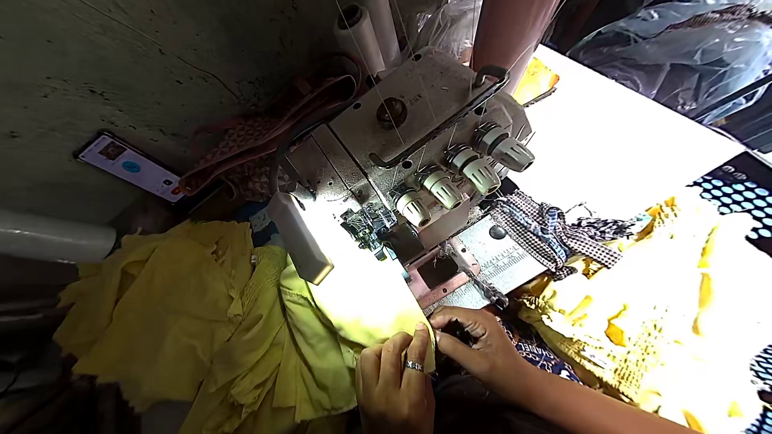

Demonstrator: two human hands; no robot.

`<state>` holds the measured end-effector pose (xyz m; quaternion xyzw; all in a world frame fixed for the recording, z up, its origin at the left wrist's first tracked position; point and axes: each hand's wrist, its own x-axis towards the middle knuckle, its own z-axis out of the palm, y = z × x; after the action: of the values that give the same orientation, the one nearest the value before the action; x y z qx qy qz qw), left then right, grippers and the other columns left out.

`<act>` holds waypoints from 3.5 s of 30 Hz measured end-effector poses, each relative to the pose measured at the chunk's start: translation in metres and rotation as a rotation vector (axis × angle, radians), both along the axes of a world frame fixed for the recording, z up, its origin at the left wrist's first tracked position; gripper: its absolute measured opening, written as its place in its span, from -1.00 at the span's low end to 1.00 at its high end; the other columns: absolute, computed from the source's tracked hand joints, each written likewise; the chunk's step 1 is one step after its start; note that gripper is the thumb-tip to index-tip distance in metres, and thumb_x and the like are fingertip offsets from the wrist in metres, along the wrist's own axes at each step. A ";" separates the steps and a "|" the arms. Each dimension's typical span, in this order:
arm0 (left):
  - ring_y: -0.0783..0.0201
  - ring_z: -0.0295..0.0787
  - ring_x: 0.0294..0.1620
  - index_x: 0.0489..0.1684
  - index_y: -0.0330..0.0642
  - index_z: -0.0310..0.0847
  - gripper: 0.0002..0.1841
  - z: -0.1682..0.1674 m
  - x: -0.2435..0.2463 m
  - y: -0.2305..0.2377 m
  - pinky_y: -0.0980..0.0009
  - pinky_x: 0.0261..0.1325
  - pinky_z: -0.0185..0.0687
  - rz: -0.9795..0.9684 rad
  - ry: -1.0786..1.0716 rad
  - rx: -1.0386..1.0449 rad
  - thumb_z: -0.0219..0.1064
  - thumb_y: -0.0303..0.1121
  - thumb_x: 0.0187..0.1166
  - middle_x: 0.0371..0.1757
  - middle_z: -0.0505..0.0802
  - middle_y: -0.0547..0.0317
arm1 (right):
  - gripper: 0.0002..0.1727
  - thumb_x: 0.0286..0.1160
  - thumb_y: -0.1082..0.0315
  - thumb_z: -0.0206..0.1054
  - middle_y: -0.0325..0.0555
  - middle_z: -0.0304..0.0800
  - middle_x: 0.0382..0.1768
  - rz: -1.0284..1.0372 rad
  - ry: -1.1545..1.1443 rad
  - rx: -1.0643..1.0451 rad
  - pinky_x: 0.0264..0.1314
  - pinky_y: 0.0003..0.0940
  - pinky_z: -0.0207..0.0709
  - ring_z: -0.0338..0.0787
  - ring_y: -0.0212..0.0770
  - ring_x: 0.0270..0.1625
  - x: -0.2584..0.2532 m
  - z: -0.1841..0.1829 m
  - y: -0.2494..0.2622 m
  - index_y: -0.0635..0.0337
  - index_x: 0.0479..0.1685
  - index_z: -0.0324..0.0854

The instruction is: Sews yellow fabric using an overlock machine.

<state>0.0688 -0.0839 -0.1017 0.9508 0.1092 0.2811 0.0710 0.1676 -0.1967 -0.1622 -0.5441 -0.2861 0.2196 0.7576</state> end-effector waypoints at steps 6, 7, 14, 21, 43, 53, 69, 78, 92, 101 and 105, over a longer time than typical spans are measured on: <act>0.21 0.45 0.26 -0.11 0.18 0.75 -0.85 -0.004 0.000 0.005 0.29 0.34 0.11 0.025 -0.014 0.053 0.30 -0.13 0.56 0.09 0.70 0.24 | -0.77 0.59 0.14 0.41 -0.60 0.68 -0.52 0.034 0.111 -0.058 -0.47 -0.89 0.36 0.50 -0.85 -0.52 0.005 0.009 0.001 0.05 -0.36 0.76; 0.16 0.40 0.38 -0.05 0.22 0.65 -0.84 -0.006 0.004 0.008 0.20 0.42 0.03 0.043 -0.010 0.096 0.30 -0.08 0.53 0.20 0.67 0.22 | -0.78 0.60 0.17 0.40 -0.60 0.67 -0.53 0.038 0.119 -0.061 -0.45 -0.89 0.36 0.50 -0.84 -0.52 0.005 0.010 0.000 0.07 -0.36 0.76; 0.18 0.56 0.25 -0.07 0.18 0.68 -0.81 -0.013 0.022 0.033 0.16 0.40 0.07 0.028 -0.081 0.203 0.11 -0.21 0.66 0.05 0.83 0.31 | -0.84 0.51 0.29 0.41 -0.55 0.72 -0.53 -0.028 0.107 -0.060 -0.38 -0.85 0.48 0.60 -0.79 -0.47 0.004 0.013 0.003 0.07 -0.42 0.75; 0.15 0.66 0.05 -0.21 0.12 0.92 -0.71 0.010 0.038 0.044 0.13 0.19 0.12 0.004 -0.020 0.314 0.25 -0.48 0.49 -0.03 0.95 0.32 | -0.83 0.44 0.29 0.38 -0.62 0.58 -0.61 -0.043 0.030 -0.172 -0.50 -0.86 0.29 0.44 -0.84 -0.56 0.038 0.023 0.030 0.06 -0.50 0.72; 0.13 0.80 0.04 0.00 -0.01 0.93 -0.65 0.007 0.036 0.056 0.32 0.13 0.52 -0.066 0.012 0.276 0.22 -0.56 0.49 0.10 0.95 0.24 | -0.73 0.59 0.12 0.37 -0.54 0.67 -0.51 -0.009 -0.065 -0.215 -0.41 -0.87 0.35 0.51 -0.81 -0.47 0.037 0.025 0.021 0.07 -0.39 0.75; 0.12 0.86 0.21 -0.11 -0.16 0.93 -0.68 0.013 0.052 0.071 0.38 0.32 0.63 -0.089 -0.011 -0.029 0.21 -0.50 0.41 0.11 0.95 0.09 | -0.66 0.38 0.25 0.41 -0.62 0.34 -0.74 -0.078 -0.002 -0.229 -0.60 -0.79 0.12 0.31 -0.76 -0.66 0.056 0.031 0.047 -0.10 -0.72 0.42; -0.11 0.87 0.19 -0.10 -0.28 0.91 -0.68 0.025 0.057 0.102 0.07 0.17 0.73 0.194 0.144 -0.001 0.21 -0.32 0.53 0.21 0.90 -0.10 | -0.32 0.56 -0.34 0.23 -0.23 0.48 -0.66 -0.263 -0.527 -0.334 -0.54 -0.59 0.27 0.42 -0.48 -0.59 0.037 -0.026 0.021 0.18 -0.47 0.54; -0.04 0.93 0.09 -0.04 -0.31 0.89 -0.71 0.029 0.017 0.089 0.13 0.08 0.78 0.237 0.085 -0.023 0.22 -0.37 0.61 0.21 0.91 -0.06 | -0.75 0.58 0.27 0.26 0.06 0.79 -0.16 -0.456 -1.127 -0.521 -0.57 -0.32 0.57 0.77 -0.09 -0.45 0.043 0.067 0.058 0.19 -0.04 0.80; -0.48 0.51 0.50 0.57 -0.60 0.36 -0.46 0.096 -0.154 0.187 -0.21 0.53 0.37 0.938 -0.117 -0.128 0.05 -0.27 0.81 0.47 0.57 -0.64 | -0.64 0.50 0.02 0.38 -0.12 0.73 -0.34 -0.148 -0.914 -0.255 -0.47 -0.35 0.58 0.68 -0.24 -0.46 -0.013 0.045 0.084 0.09 0.04 0.71; -0.30 0.61 0.47 0.21 0.03 0.85 -0.61 0.037 -0.057 0.163 -0.38 0.40 0.36 0.232 0.403 0.031 0.55 -0.36 0.36 0.48 0.73 -0.06 | -0.27 0.47 0.44 0.41 0.35 0.61 0.38 0.391 -0.595 -0.864 0.27 0.20 0.63 0.79 0.26 0.25 -0.040 0.034 0.153 0.32 0.68 0.25; -0.31 0.56 0.48 0.31 -0.26 0.71 -0.66 0.062 -0.021 0.194 -0.23 0.41 0.42 0.270 0.765 -0.091 0.26 -0.29 0.72 0.47 0.67 -0.23 | -0.71 0.59 0.52 0.24 0.29 0.74 0.19 0.342 -0.700 -0.874 0.00 0.14 0.73 0.88 0.24 -0.01 -0.042 0.057 0.154 0.38 0.24 0.54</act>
<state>0.0474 0.1105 -0.0393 0.9598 0.2637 -0.0913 0.0296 0.1261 -0.0424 -0.1056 -0.7922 -0.4860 0.2437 0.2771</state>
